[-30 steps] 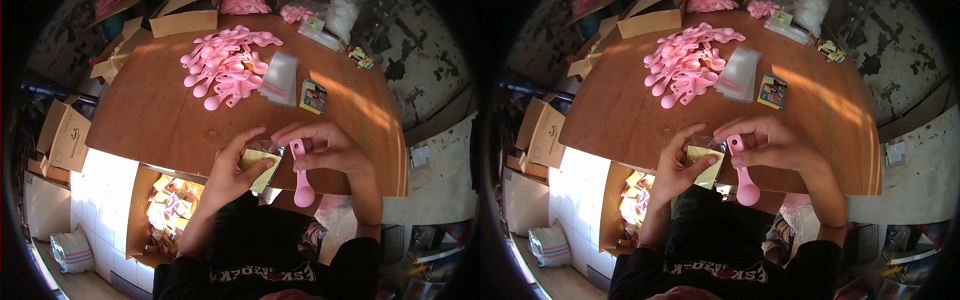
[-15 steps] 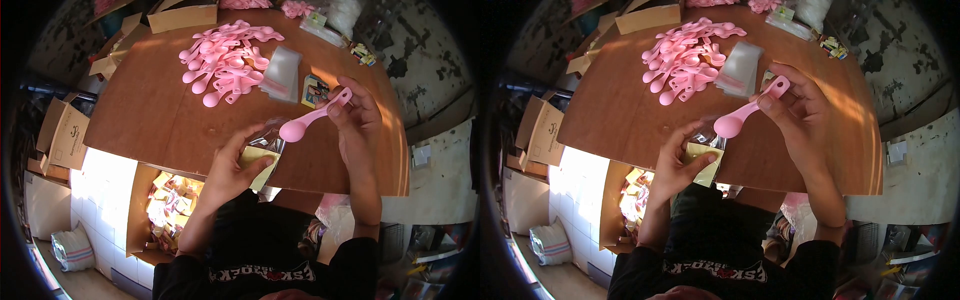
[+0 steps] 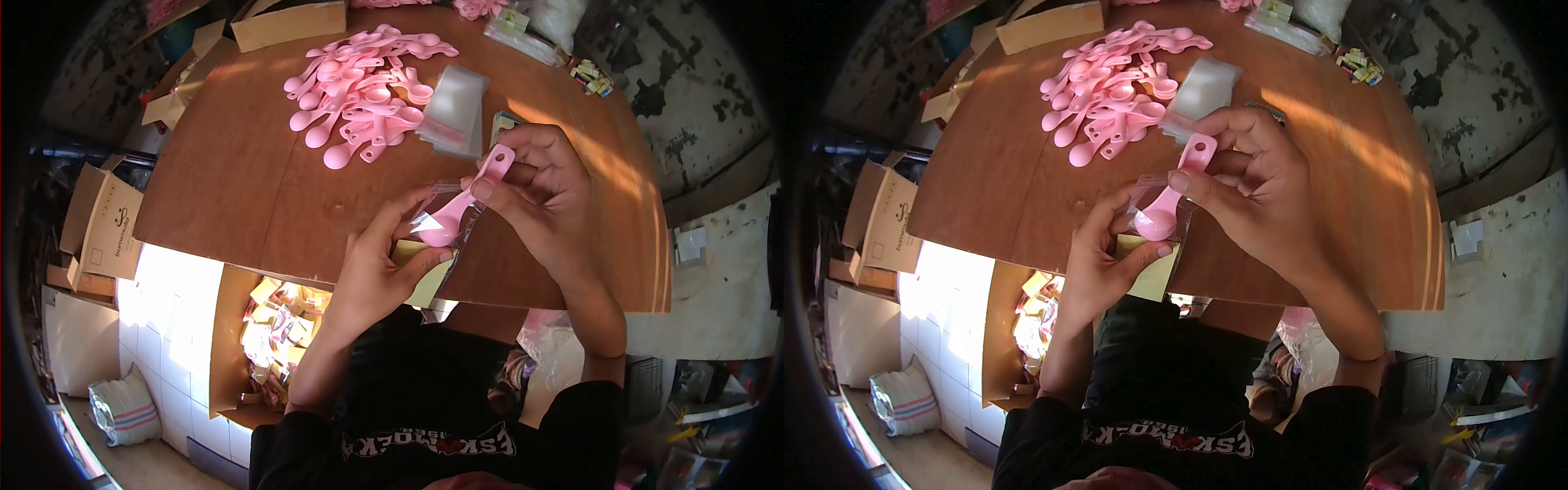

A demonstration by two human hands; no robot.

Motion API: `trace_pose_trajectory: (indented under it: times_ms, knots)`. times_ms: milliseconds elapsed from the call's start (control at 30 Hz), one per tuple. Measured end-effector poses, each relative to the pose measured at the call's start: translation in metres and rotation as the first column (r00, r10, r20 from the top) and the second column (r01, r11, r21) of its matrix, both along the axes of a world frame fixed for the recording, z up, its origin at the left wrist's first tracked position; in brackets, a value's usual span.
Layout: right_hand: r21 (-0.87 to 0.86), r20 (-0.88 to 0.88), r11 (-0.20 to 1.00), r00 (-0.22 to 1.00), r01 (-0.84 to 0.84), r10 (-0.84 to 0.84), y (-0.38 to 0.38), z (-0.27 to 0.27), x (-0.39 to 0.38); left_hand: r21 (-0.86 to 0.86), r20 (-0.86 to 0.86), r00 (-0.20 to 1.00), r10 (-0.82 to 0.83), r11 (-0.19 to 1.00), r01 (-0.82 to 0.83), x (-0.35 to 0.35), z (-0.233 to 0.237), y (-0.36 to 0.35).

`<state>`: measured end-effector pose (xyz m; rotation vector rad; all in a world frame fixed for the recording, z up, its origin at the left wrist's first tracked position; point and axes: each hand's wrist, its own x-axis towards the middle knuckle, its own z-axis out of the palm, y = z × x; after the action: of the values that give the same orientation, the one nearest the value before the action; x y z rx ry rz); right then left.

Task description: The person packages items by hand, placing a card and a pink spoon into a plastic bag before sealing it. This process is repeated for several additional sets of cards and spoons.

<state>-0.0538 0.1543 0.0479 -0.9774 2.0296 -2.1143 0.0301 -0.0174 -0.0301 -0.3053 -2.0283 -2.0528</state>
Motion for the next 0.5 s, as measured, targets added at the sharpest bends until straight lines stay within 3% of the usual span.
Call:
trace_pose_trajectory:
  times_ms: [67,200,300,367,500]
  knots:
    - [0.015,-0.107,0.999,0.993,-0.042,0.043,0.0,-0.005,-0.001,-0.015,-0.02,1.0,0.003,1.0,-0.004,-0.001,0.0,0.001]
    - [-0.079,-0.068,0.997,0.998,0.011,-0.016,-0.004,0.002,0.004,-0.033,-0.046,0.998,0.031,0.999,-0.032,0.001,-0.003,0.004]
    - [0.04,-0.033,0.997,0.997,-0.065,0.067,-0.003,-0.001,0.006,0.008,-0.018,1.0,-0.025,1.0,0.026,0.002,0.011,0.007]
    - [0.065,-0.195,0.998,0.981,0.007,0.006,-0.002,-0.001,0.004,0.006,-0.03,0.999,-0.023,1.0,0.023,0.002,0.009,0.008]
    - [0.067,-0.252,0.997,0.967,0.04,-0.022,-0.003,0.001,-0.002,-0.012,-0.034,0.999,0.008,1.0,-0.008,0.003,0.013,0.009]
